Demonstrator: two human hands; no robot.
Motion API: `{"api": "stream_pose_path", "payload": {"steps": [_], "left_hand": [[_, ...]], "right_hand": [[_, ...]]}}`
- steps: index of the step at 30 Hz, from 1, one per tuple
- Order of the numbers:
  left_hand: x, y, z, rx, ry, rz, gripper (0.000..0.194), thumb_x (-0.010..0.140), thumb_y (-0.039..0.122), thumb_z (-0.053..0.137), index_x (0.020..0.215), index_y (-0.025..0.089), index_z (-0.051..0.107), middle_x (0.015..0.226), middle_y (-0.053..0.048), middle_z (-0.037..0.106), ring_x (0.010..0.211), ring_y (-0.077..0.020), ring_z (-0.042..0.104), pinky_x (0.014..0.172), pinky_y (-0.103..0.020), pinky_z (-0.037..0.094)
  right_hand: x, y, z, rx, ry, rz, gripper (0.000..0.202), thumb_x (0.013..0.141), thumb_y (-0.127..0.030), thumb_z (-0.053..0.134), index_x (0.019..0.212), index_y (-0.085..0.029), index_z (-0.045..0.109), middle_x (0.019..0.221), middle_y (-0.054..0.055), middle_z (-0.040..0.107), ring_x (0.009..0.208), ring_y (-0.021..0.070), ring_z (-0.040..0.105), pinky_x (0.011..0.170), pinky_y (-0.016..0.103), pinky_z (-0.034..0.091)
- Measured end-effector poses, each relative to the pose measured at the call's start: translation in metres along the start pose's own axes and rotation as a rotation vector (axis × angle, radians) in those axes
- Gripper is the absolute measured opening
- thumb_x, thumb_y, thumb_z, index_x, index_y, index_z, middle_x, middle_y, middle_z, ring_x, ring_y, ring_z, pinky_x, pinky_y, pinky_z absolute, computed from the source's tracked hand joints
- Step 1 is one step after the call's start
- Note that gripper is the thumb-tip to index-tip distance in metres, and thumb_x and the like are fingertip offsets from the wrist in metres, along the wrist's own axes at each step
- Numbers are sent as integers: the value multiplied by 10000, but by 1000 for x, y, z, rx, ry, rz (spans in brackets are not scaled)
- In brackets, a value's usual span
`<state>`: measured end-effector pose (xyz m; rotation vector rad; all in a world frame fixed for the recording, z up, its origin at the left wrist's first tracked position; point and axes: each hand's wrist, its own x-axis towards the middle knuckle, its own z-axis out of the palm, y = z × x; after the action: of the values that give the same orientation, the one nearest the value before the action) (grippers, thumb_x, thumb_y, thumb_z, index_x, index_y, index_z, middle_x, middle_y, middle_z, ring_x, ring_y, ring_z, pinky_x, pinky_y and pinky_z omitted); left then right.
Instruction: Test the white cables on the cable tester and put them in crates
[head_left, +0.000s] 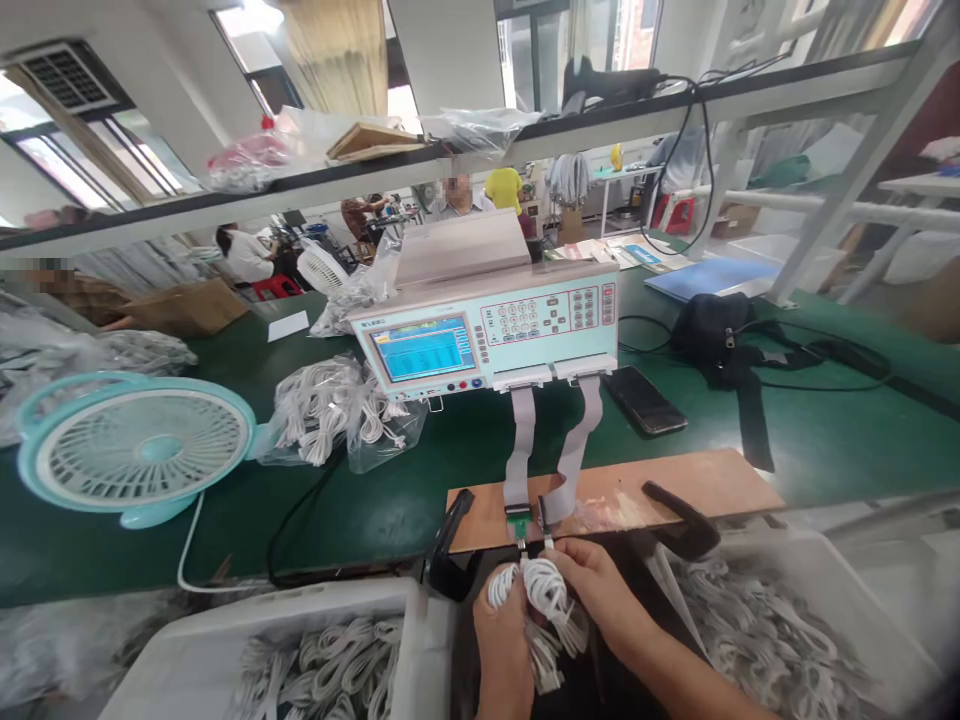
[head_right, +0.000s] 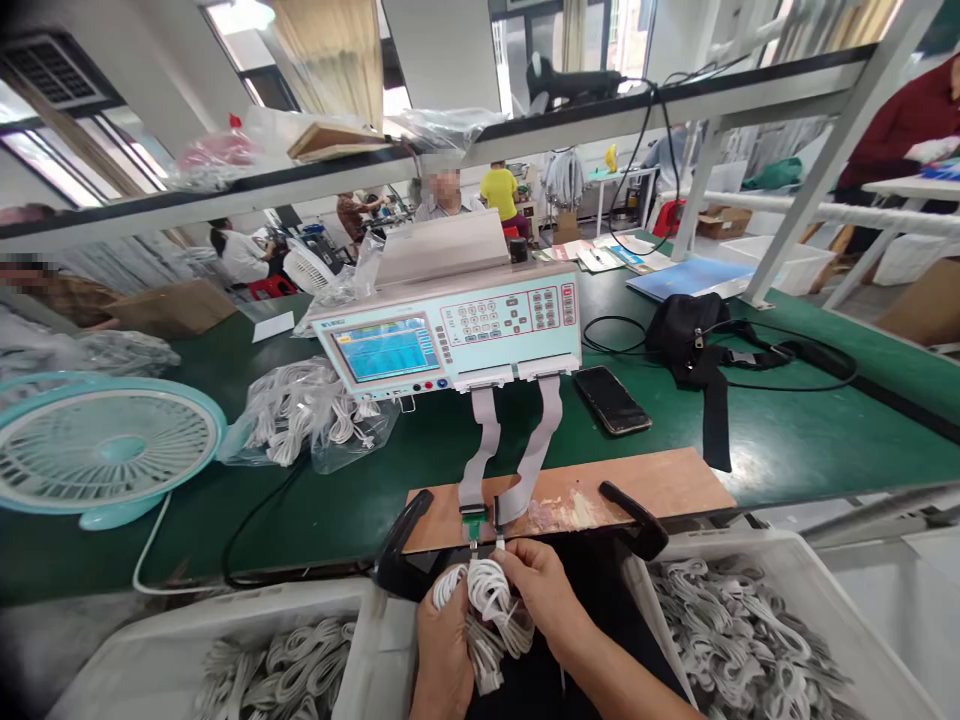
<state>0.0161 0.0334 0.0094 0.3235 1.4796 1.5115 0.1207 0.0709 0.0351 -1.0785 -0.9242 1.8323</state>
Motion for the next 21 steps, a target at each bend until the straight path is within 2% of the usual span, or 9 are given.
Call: {"api": "stream_pose_path", "payload": {"steps": [5,11,21], "left_hand": [[11,-6,-5,25,-6,40,316,579,398,746,724,136,644,611,-5,635,558,-147,564,563,-259,475],[15,-8,-8,45,21,72,297,578,385,756,726,152,649,633,-22,645,571,-156,573,563,-256,475],[9,1,-3,49,6,76,223,595,342,729,664,162,618,578,12,578,529,-137,528,532,-242,455]], "right_hand": [[3,1,-6,-105,-3,-49,458,639,-577,698,580,-140,575,547,-3,540,541,133,466,563,250,372],[2,-1,-5,-99,-17,-35,447,653,-579,691,606,-147,584,557,-7,523,559,137,457,555,244,369],[2,-3,-7,-146,-18,-44,422,686,-548,683,629,-136,616,576,0,539,583,145,467,591,255,377]]}}
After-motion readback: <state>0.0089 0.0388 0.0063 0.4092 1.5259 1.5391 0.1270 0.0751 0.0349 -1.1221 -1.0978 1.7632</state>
